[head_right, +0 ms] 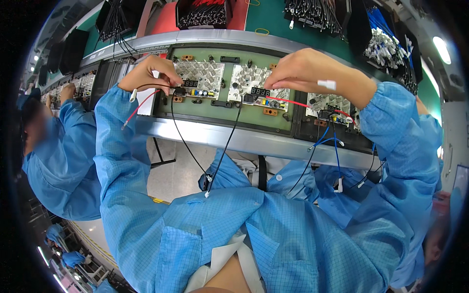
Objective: Assembling electronics by connecting wire harnesses to circuit boards on a factory assembly line.
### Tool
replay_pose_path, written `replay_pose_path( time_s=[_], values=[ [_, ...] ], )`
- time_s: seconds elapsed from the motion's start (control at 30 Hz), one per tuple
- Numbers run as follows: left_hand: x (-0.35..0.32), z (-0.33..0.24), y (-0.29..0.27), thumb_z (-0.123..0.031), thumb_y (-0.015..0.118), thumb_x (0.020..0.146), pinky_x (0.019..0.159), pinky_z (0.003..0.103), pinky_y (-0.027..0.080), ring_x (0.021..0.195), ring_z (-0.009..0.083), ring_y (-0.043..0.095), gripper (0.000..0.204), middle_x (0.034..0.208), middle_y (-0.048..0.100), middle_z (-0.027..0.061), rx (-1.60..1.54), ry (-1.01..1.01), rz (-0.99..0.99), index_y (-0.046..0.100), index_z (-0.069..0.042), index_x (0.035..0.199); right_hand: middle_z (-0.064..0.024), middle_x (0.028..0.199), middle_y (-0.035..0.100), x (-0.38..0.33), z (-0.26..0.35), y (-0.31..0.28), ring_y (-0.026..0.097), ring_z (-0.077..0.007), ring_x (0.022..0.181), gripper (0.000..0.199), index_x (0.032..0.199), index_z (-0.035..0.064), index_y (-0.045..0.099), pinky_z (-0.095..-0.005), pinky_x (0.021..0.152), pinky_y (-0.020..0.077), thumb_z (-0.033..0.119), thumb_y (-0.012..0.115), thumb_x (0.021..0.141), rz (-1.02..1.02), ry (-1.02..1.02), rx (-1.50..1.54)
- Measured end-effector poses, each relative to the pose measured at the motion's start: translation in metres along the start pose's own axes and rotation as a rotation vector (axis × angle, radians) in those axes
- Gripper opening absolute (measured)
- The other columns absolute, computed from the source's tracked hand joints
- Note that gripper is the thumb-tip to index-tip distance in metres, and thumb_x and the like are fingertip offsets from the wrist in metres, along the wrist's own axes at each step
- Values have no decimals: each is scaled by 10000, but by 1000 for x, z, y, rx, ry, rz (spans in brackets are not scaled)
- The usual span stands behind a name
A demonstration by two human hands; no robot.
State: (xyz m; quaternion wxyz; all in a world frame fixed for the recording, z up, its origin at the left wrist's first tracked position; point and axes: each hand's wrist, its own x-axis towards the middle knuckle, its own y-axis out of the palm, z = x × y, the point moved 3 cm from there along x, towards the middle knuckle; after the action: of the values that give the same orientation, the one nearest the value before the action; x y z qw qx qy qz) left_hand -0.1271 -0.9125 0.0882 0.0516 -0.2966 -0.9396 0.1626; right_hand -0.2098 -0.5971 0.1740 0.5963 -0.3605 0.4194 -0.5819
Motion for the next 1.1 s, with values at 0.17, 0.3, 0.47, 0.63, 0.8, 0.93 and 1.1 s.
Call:
replay_pose_path(
  time_s=[0.17, 0.3, 0.47, 0.63, 0.8, 0.93, 1.1],
  values=[
    [-23, 16, -22, 30, 702, 766, 602, 226, 444, 705, 95, 564, 253, 825, 636, 25, 70, 28, -130, 714, -38, 1009, -107, 887, 688, -2, -4, 9, 659, -287, 809, 133, 946, 50, 696, -360, 688, 538, 117, 660, 837, -72, -105, -10],
    [-40, 53, -23, -62, 658, 845, 608, 222, 388, 665, 76, 503, 143, 745, 578, -2, -19, 300, -531, 682, 17, 961, -104, 894, 687, -2, -6, 12, 659, -288, 816, 142, 956, 52, 689, -359, 695, 540, 123, 637, 845, -45, -104, -22],
    [-57, 70, -43, -137, 500, 977, 531, 253, 287, 576, 86, 365, 205, 643, 445, -1, -346, 499, -1132, 594, 36, 1035, -99, 906, 687, -1, -8, 14, 659, -287, 828, 150, 963, 59, 679, -359, 698, 540, 135, 621, 847, -33, -107, -67],
    [-64, 74, -48, -168, 490, 984, 517, 262, 261, 543, 83, 324, 224, 605, 397, -8, -390, 478, -1264, 584, 26, 1045, -94, 895, 683, -2, -3, 12, 658, -276, 827, 154, 951, 65, 673, -368, 696, 538, 164, 626, 844, -48, -155, -99],
    [-69, 76, -50, -184, 511, 974, 519, 258, 261, 537, 75, 323, 243, 604, 399, -14, -425, 461, -1328, 558, 31, 1077, -95, 866, 680, 0, 5, 18, 651, -280, 795, 151, 930, 65, 681, -372, 671, 527, 183, 642, 844, -7, -100, -35],
    [-70, 75, -51, -188, 521, 972, 530, 254, 274, 556, 74, 343, 242, 611, 403, -16, -447, 421, -1341, 562, 28, 1074, -103, 841, 677, 3, 0, 20, 637, -296, 762, 158, 930, 63, 693, -381, 664, 510, 193, 668, 842, 29, 59, 181],
    [-69, 78, -52, -192, 522, 974, 537, 249, 281, 566, 76, 352, 244, 623, 406, -18, -413, 367, -1342, 568, 24, 1076, -108, 825, 673, 10, -14, 27, 629, -302, 763, 159, 938, 56, 691, -389, 677, 499, 157, 682, 816, 107, 87, 142]
  ],
)
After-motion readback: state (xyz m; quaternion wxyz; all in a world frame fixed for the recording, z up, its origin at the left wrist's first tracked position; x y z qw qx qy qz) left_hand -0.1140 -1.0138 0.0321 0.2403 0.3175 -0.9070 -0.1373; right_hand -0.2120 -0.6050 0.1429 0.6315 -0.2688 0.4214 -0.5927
